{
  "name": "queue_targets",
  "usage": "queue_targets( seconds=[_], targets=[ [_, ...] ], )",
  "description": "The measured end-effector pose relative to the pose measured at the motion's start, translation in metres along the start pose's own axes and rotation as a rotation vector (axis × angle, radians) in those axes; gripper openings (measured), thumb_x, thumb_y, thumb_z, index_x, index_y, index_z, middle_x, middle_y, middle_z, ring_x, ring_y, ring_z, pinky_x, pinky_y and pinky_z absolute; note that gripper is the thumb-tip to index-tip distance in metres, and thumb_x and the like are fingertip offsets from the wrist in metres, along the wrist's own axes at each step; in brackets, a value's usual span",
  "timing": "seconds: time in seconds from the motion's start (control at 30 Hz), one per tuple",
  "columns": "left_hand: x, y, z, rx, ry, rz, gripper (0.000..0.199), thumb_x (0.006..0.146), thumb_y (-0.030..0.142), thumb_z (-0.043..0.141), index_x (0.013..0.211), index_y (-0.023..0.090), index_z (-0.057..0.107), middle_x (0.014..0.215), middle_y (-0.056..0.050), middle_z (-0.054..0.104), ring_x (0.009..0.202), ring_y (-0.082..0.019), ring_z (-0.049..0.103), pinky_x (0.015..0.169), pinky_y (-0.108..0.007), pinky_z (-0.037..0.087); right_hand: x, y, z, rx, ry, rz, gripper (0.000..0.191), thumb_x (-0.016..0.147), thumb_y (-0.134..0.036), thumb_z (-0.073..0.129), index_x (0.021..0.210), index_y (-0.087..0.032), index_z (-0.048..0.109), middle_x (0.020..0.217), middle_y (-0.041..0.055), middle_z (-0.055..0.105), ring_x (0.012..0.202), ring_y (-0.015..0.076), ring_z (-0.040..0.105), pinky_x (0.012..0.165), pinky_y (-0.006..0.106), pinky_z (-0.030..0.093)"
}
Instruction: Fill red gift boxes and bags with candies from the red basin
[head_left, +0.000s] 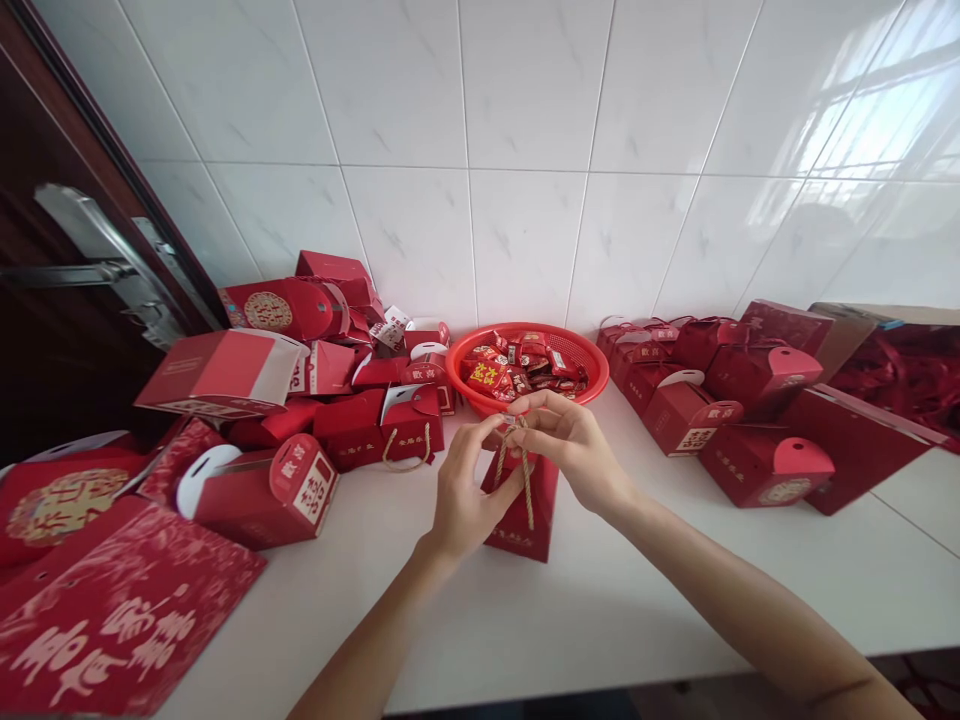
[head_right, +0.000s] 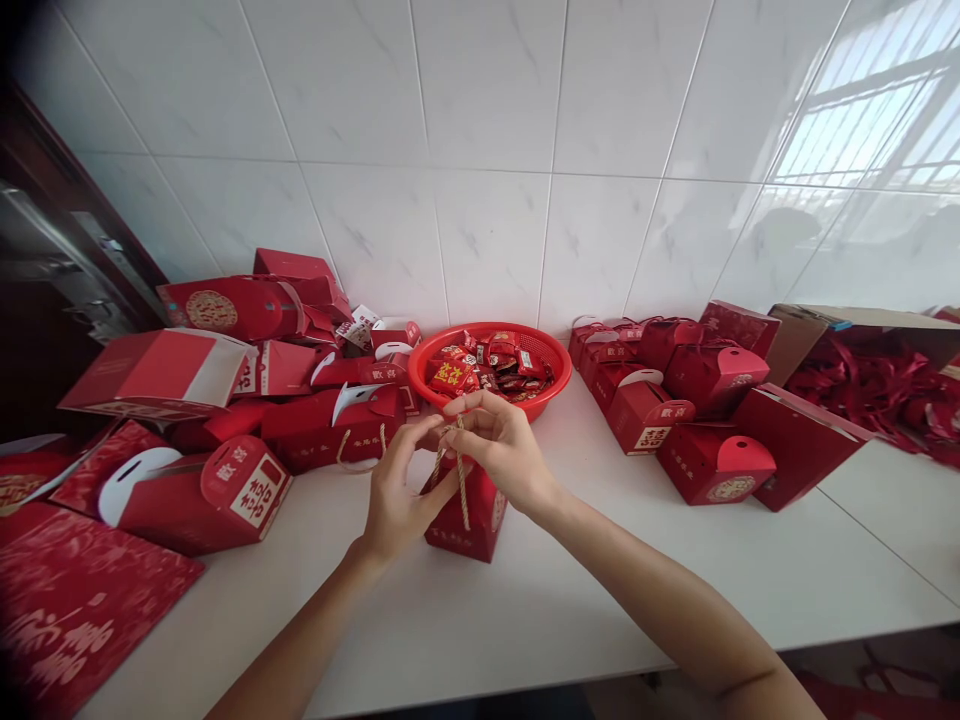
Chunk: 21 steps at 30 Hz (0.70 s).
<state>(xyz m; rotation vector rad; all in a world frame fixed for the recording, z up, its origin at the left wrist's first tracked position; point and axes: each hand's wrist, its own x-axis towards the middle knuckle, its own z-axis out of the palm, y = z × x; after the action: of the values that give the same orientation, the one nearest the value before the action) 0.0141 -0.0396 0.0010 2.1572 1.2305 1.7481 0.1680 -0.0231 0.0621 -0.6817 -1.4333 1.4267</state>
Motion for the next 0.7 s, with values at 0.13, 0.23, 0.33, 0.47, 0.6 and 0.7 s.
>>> queue_targets(
  seconds=[0.13,0.23,0.33,0.47,0.6,0.7],
  targets=[
    [-0.003,-0.002,0.008,-0.036,-0.069,-0.093,0.028,0.087,0.024,0.064,0.114,0.022,0.059,0.103,-0.006,0.068,0.094,-0.021,0.066,0.081,-0.034,0.055,-0.002,0.001,-0.001,0.023,0.01,-0.002,0.027,0.074,-0.033,0.08,0.091,-0.022,0.063,0.074,-0.0017,0.067,0.072,0.015,0.064,0.072,0.031,0.053],
    [-0.004,-0.002,0.012,-0.038,-0.178,-0.115,0.003,0.089,0.02,0.059,0.089,0.022,0.061,0.089,-0.003,0.068,0.087,-0.02,0.064,0.077,-0.033,0.053,-0.005,0.002,-0.006,0.03,-0.028,0.014,0.025,0.074,-0.032,0.079,0.09,-0.021,0.063,0.074,-0.0012,0.066,0.07,0.0149,0.064,0.071,0.032,0.054],
    [-0.006,0.0,0.012,-0.112,-0.235,-0.121,0.013,0.092,0.025,0.059,0.103,0.022,0.065,0.102,-0.006,0.071,0.099,-0.023,0.064,0.087,-0.037,0.052,-0.011,-0.003,-0.018,0.007,0.014,-0.006,0.024,0.075,-0.031,0.079,0.091,-0.02,0.064,0.074,-0.0009,0.067,0.069,0.0149,0.065,0.071,0.032,0.053],
    [-0.01,-0.001,0.01,-0.232,-0.22,-0.179,0.032,0.097,0.034,0.052,0.127,0.023,0.059,0.126,-0.01,0.066,0.118,-0.026,0.06,0.101,-0.042,0.047,-0.028,-0.027,-0.046,-0.05,0.147,-0.091,0.023,0.076,-0.03,0.079,0.093,-0.02,0.066,0.078,0.001,0.069,0.071,0.0151,0.065,0.071,0.031,0.053],
    [-0.012,-0.008,0.014,-0.245,-0.234,-0.235,0.03,0.097,0.038,0.052,0.12,0.022,0.063,0.121,-0.009,0.068,0.112,-0.024,0.063,0.098,-0.041,0.05,-0.06,-0.074,-0.077,-0.199,0.373,-0.255,0.021,0.073,-0.026,0.078,0.092,-0.023,0.068,0.083,0.0025,0.071,0.07,0.0154,0.065,0.064,0.03,0.053],
    [-0.014,-0.011,0.02,-0.21,-0.3,-0.238,0.028,0.097,0.04,0.051,0.113,0.022,0.067,0.113,-0.008,0.069,0.1,-0.022,0.067,0.092,-0.039,0.053,-0.087,-0.116,-0.103,-0.316,0.631,-0.51,0.017,0.067,-0.017,0.077,0.082,-0.021,0.071,0.077,0.0021,0.071,0.062,0.0136,0.063,0.058,0.029,0.051]
  ],
)
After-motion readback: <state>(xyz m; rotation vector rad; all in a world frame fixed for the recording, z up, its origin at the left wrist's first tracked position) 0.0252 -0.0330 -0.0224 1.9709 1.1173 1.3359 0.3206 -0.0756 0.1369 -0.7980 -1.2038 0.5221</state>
